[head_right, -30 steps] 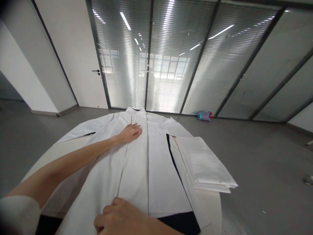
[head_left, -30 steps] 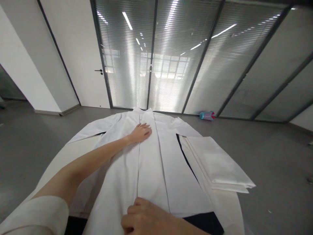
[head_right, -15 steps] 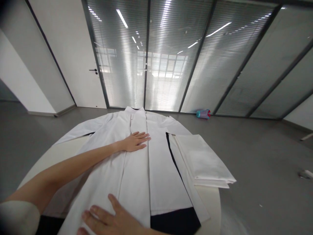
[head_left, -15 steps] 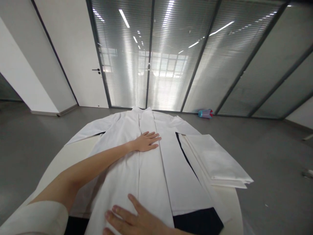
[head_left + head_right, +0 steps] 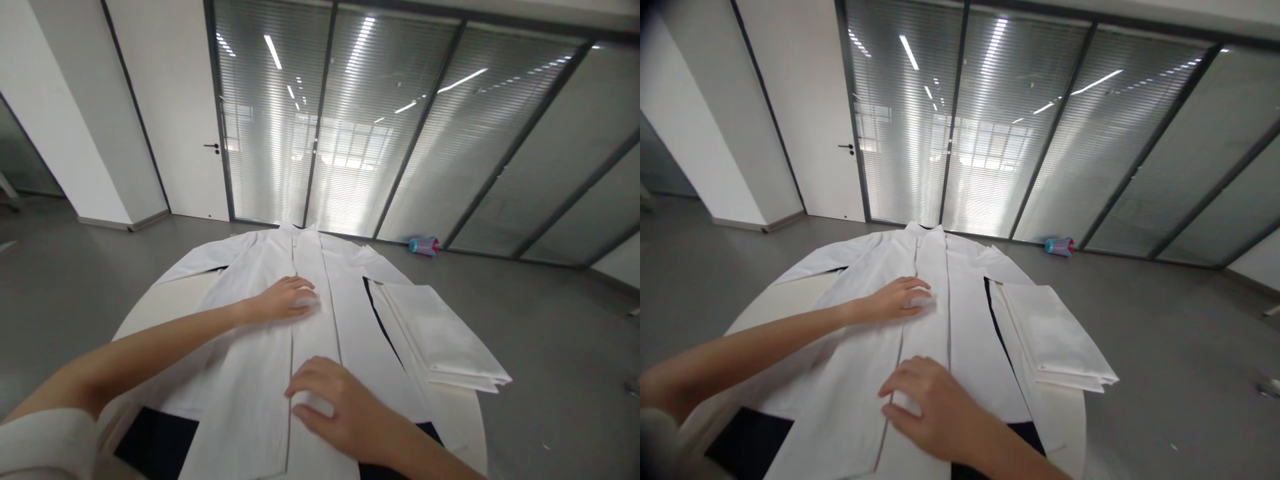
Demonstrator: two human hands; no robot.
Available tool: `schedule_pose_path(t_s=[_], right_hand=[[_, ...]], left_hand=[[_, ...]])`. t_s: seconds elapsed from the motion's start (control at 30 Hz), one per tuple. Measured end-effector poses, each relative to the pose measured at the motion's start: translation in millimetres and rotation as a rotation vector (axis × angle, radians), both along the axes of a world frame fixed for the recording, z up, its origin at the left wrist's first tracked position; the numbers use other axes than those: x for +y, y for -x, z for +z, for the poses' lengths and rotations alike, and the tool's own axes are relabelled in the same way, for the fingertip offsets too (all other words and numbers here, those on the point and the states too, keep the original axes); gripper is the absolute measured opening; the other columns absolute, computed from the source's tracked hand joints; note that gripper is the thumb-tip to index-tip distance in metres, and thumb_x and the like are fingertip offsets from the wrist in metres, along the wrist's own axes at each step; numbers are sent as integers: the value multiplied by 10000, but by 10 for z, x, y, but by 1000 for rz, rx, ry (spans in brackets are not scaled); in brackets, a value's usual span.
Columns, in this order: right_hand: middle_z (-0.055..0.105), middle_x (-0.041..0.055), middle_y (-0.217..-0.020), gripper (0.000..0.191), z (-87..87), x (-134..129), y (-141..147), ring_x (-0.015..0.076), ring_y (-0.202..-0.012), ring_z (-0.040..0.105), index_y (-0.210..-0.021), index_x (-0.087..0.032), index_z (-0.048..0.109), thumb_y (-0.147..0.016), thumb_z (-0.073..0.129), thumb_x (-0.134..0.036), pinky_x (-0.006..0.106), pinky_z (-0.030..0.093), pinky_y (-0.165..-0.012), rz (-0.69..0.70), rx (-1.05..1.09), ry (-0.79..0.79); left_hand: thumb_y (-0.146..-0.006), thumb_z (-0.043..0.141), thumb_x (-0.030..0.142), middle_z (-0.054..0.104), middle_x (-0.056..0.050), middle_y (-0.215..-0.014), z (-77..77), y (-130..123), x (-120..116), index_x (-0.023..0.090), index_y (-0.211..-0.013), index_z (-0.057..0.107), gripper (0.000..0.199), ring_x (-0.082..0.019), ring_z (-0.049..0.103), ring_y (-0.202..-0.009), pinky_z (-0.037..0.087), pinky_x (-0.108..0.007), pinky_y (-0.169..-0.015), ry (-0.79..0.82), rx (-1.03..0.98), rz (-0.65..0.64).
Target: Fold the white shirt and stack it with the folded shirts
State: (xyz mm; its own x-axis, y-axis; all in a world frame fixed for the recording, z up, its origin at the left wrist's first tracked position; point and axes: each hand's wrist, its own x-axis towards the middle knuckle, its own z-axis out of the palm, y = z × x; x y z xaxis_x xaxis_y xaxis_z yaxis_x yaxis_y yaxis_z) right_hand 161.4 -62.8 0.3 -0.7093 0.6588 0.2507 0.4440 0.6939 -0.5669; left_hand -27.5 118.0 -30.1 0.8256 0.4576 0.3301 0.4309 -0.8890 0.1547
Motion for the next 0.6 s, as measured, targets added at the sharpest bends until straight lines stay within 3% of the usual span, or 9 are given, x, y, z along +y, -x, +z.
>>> schedule_pose_path(t_s=[0.1, 0.2, 0.27, 0.43, 0.6], right_hand=[[662, 44, -976, 149, 50, 124, -210, 169, -931, 618, -962, -175, 654, -902, 559, -77, 307, 489, -866, -196, -126, -22], [646, 57, -1026, 239, 25, 134, -396, 196, -939, 618, -1005, -191, 651, -866, 548, -27, 347, 496, -857, -187, -346, -112], [635, 66, -1072, 298, -3, 41, -483, 214, -968, 618, -1024, -201, 644, -824, 553, 1, 366, 503, -862, -141, -437, -167], [592, 83, -1261, 566, -90, -349, -634, 209, -1089, 621, -1170, -265, 615, -719, 504, 58, 334, 520, -931, -114, -414, -232], [565, 100, -1361, 691, -190, -534, -752, 239, -1159, 611, -1302, -292, 560, -673, 529, -9, 339, 552, -920, -91, -400, -316]], left_hand=[[-956, 571, 316, 654, -98, -1215, 188, 418, -322, 222, -1209, 660, 284, -234, 622, -1099, 463, -374, -995, 52, 8, -47], [-909, 605, 202, 649, -73, -1215, 332, 780, -735, 251, -1194, 665, 295, -226, 616, -1083, 466, -363, -981, 108, 93, -98], [-839, 610, 100, 635, -46, -1262, 387, 954, -1024, 280, -1203, 661, 410, -225, 594, -1135, 445, -363, -1024, 156, 155, -141], [-703, 601, 21, 554, -6, -1429, 424, 1176, -1583, 337, -1355, 571, 725, -268, 459, -1359, 336, -431, -1169, 251, 234, -179], [-710, 643, 80, 436, -11, -1554, 478, 1223, -1854, 342, -1457, 473, 810, -314, 328, -1469, 214, -541, -1228, 280, 326, -192]])
